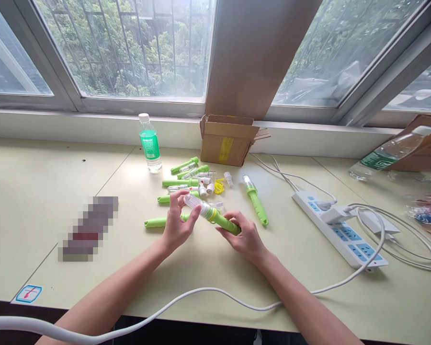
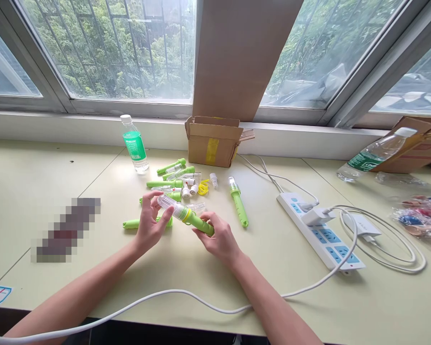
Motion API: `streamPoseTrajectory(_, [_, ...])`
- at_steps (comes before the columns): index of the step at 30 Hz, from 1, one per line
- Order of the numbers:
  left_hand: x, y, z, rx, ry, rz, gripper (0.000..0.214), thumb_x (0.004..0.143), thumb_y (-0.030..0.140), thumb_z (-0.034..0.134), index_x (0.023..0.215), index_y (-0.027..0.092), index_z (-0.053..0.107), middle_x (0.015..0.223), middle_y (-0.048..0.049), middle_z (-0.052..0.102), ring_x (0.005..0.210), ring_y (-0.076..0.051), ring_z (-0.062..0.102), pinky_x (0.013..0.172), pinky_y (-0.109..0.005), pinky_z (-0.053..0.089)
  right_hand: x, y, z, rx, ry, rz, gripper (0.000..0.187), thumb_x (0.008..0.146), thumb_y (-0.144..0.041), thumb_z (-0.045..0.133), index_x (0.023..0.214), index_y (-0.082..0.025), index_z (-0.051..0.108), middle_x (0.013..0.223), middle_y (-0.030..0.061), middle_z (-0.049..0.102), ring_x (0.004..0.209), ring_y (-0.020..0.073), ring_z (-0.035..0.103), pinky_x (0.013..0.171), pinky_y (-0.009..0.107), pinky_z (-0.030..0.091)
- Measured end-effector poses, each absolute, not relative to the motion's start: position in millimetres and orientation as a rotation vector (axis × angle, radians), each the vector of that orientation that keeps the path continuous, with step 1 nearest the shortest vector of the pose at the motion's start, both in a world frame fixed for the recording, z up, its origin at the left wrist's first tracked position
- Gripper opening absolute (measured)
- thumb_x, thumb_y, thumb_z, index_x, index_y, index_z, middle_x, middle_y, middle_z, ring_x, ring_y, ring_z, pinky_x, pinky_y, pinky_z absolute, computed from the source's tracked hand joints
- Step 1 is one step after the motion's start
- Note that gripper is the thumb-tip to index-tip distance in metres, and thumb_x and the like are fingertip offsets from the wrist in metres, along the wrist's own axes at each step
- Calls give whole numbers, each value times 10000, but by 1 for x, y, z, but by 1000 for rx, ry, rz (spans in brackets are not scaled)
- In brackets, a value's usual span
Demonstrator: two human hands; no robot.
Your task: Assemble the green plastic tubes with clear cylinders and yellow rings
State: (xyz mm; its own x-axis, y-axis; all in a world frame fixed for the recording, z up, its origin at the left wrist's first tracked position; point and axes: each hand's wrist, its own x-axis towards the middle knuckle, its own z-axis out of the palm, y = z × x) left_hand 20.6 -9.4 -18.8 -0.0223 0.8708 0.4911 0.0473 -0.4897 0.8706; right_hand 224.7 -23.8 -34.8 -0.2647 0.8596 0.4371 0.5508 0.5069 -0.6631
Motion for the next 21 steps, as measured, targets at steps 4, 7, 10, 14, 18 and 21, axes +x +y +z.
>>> streamPoseTrajectory(4, [21, -10, -19, 1588, 961, 1583, 403, 835, 260, 607, 1158, 233, 366, 1072, -85, 568, 921, -186, 601, 860, -375, 478, 224, -23, -30, -1114, -2003, 448, 133, 844, -274, 592, 956, -212, 556, 759, 18, 590, 618, 147, 541, 571, 255, 422])
streamPoseTrajectory(7, [21, -10, -19, 1579, 960, 1581, 406, 835, 258, 608, 1157, 234, 363, 1043, -76, 574, 916, -187, 601, 854, -372, 475, 224, -22, -28, -1085, -2057, 456, 164, 895, -259, 507, 1037, -211, 574, 807, 42, 607, 703, 169, 572, 627, 268, 441])
streamPoseTrajectory(10, [21, -10, -18, 1578, 967, 1572, 394, 839, 260, 604, 1152, 230, 367, 982, -59, 581, 887, -180, 598, 848, -370, 472, 224, -23, -30, -1100, -2045, 498, 222, 885, -282, 529, 1093, -207, 548, 790, 35, 601, 662, 160, 561, 597, 262, 435])
streamPoseTrajectory(14, [21, -10, -18, 1580, 971, 1569, 391, 838, 266, 605, 1151, 230, 372, 958, -51, 582, 876, -178, 598, 843, -369, 473, 225, -25, -34, -1164, -1966, 566, 250, 817, -314, 622, 1006, -207, 498, 685, -18, 542, 493, 115, 461, 476, 239, 370])
streamPoseTrajectory(18, [20, -10, -17, 1581, 961, 1573, 392, 839, 267, 604, 1153, 231, 373, 962, -51, 583, 880, -181, 604, 843, -372, 476, 224, -25, -31, -1143, -1975, 510, 130, 838, -291, 585, 917, -211, 519, 680, -9, 553, 541, 129, 492, 524, 243, 394])
streamPoseTrajectory(21, [20, -10, -17, 1571, 957, 1570, 394, 839, 270, 606, 1156, 232, 374, 989, -61, 582, 894, -187, 613, 849, -377, 476, 225, -24, -28, -1126, -2020, 506, 138, 867, -275, 534, 988, -210, 552, 778, 25, 608, 631, 150, 544, 576, 248, 424])
